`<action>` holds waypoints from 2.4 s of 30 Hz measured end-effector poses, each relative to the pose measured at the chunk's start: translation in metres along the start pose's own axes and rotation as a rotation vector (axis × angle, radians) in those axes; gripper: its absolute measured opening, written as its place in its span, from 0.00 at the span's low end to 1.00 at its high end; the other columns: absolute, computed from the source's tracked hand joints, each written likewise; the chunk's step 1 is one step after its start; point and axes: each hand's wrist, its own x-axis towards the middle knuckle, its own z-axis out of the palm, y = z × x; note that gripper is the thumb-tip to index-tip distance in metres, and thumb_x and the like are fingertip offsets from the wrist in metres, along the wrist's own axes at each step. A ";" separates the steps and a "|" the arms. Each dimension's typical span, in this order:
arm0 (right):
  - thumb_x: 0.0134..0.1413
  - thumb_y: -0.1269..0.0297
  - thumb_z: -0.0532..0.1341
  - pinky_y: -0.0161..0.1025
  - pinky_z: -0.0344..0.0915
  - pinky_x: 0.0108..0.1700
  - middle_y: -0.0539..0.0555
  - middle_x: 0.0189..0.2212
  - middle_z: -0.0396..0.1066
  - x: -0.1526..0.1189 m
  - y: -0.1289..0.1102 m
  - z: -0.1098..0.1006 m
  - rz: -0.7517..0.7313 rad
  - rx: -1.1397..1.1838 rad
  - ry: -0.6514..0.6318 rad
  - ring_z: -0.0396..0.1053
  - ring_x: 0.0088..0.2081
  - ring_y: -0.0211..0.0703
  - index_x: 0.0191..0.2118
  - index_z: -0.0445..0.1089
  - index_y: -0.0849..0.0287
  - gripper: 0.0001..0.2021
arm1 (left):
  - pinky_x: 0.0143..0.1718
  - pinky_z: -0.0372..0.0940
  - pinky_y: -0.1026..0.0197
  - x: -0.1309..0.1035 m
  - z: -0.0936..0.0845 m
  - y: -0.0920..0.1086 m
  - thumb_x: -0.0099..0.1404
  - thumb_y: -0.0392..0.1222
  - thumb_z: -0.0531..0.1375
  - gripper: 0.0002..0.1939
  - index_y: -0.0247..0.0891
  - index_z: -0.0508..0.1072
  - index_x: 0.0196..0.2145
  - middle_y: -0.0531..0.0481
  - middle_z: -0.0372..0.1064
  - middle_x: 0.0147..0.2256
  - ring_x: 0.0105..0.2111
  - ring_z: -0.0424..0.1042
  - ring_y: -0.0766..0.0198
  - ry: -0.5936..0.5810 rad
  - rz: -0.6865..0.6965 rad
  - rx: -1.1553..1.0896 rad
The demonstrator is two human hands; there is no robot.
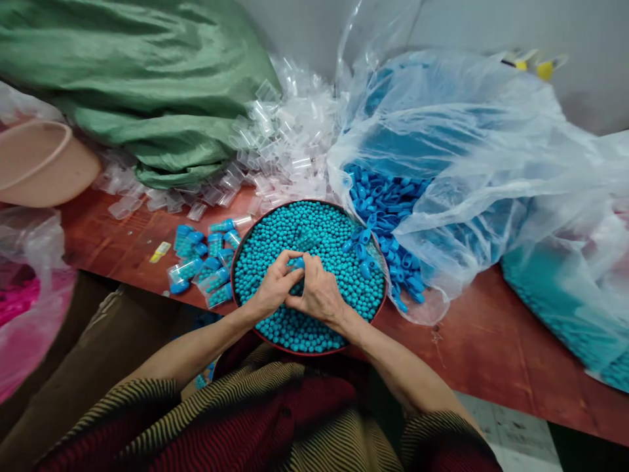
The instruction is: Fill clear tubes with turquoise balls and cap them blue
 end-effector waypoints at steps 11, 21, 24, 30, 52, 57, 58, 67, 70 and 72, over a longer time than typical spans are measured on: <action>0.56 0.54 0.57 0.41 0.67 0.33 0.64 0.46 0.67 0.017 -0.013 -0.021 -0.085 -0.133 -0.337 0.71 0.38 0.50 0.57 0.56 0.63 0.27 | 0.25 0.55 0.66 -0.010 -0.057 0.005 0.61 0.43 0.54 0.13 0.39 0.66 0.43 0.57 0.58 0.23 0.23 0.57 0.69 0.057 0.053 0.449; 0.56 0.57 0.57 0.44 0.60 0.32 0.69 0.31 0.70 0.052 0.078 -0.046 0.372 -0.538 0.027 0.67 0.35 0.57 0.38 0.69 0.67 0.15 | 0.44 0.61 0.49 -0.028 -0.135 0.012 0.65 0.46 0.50 0.20 0.36 0.69 0.51 0.41 0.68 0.40 0.42 0.67 0.49 0.650 0.111 1.268; 0.56 0.63 0.56 0.45 0.60 0.33 0.72 0.33 0.70 0.062 0.074 -0.035 0.350 -0.541 -0.075 0.67 0.37 0.59 0.40 0.68 0.68 0.13 | 0.46 0.62 0.54 -0.003 -0.094 0.012 0.67 0.43 0.49 0.17 0.35 0.69 0.48 0.43 0.70 0.41 0.42 0.68 0.54 0.425 0.255 1.130; 0.57 0.67 0.54 0.43 0.58 0.37 0.66 0.37 0.71 0.057 0.067 -0.028 0.255 -0.558 -0.224 0.66 0.39 0.55 0.47 0.65 0.67 0.14 | 0.47 0.63 0.57 0.056 -0.027 0.002 0.64 0.41 0.54 0.18 0.37 0.65 0.51 0.44 0.67 0.47 0.45 0.68 0.57 0.098 0.289 1.008; 0.60 0.74 0.45 0.36 0.52 0.29 0.59 0.35 0.71 0.045 0.056 -0.038 0.210 -0.567 -0.258 0.67 0.34 0.45 0.48 0.63 0.62 0.15 | 0.42 0.63 0.58 0.081 -0.018 -0.008 0.61 0.41 0.56 0.10 0.38 0.66 0.41 0.50 0.69 0.32 0.36 0.69 0.60 -0.061 0.135 0.878; 0.61 0.70 0.46 0.37 0.59 0.37 0.60 0.37 0.71 0.049 0.048 -0.031 0.046 -0.365 -0.246 0.66 0.37 0.46 0.56 0.61 0.63 0.19 | 0.32 0.64 0.62 0.077 -0.026 -0.003 0.59 0.39 0.55 0.06 0.37 0.65 0.35 0.55 0.64 0.28 0.28 0.66 0.66 -0.108 0.134 0.597; 0.61 0.71 0.46 0.37 0.59 0.38 0.59 0.36 0.71 0.048 0.049 -0.029 0.036 -0.316 -0.258 0.66 0.37 0.45 0.56 0.62 0.63 0.19 | 0.28 0.63 0.64 0.075 -0.027 -0.002 0.59 0.39 0.54 0.06 0.36 0.65 0.35 0.55 0.63 0.27 0.25 0.65 0.67 -0.125 0.087 0.524; 0.59 0.64 0.52 0.34 0.61 0.35 0.52 0.30 0.73 0.038 0.046 -0.036 0.220 0.255 -0.045 0.68 0.31 0.39 0.39 0.71 0.59 0.11 | 0.15 0.55 0.72 0.060 -0.027 -0.004 0.58 0.38 0.56 0.15 0.37 0.63 0.44 0.57 0.63 0.30 0.17 0.61 0.76 -0.188 -0.022 0.178; 0.57 0.61 0.54 0.32 0.59 0.31 0.48 0.24 0.69 0.038 0.035 -0.031 0.295 0.410 0.029 0.64 0.25 0.36 0.33 0.71 0.59 0.11 | 0.15 0.55 0.71 0.054 -0.024 -0.002 0.58 0.39 0.57 0.21 0.36 0.61 0.50 0.55 0.65 0.31 0.18 0.62 0.75 -0.187 -0.015 0.126; 0.56 0.60 0.55 0.32 0.58 0.30 0.47 0.23 0.68 0.036 0.031 -0.028 0.332 0.476 0.036 0.62 0.25 0.35 0.30 0.70 0.59 0.11 | 0.16 0.56 0.71 0.050 -0.023 -0.001 0.58 0.39 0.57 0.25 0.37 0.60 0.53 0.54 0.66 0.32 0.18 0.62 0.75 -0.184 -0.014 0.100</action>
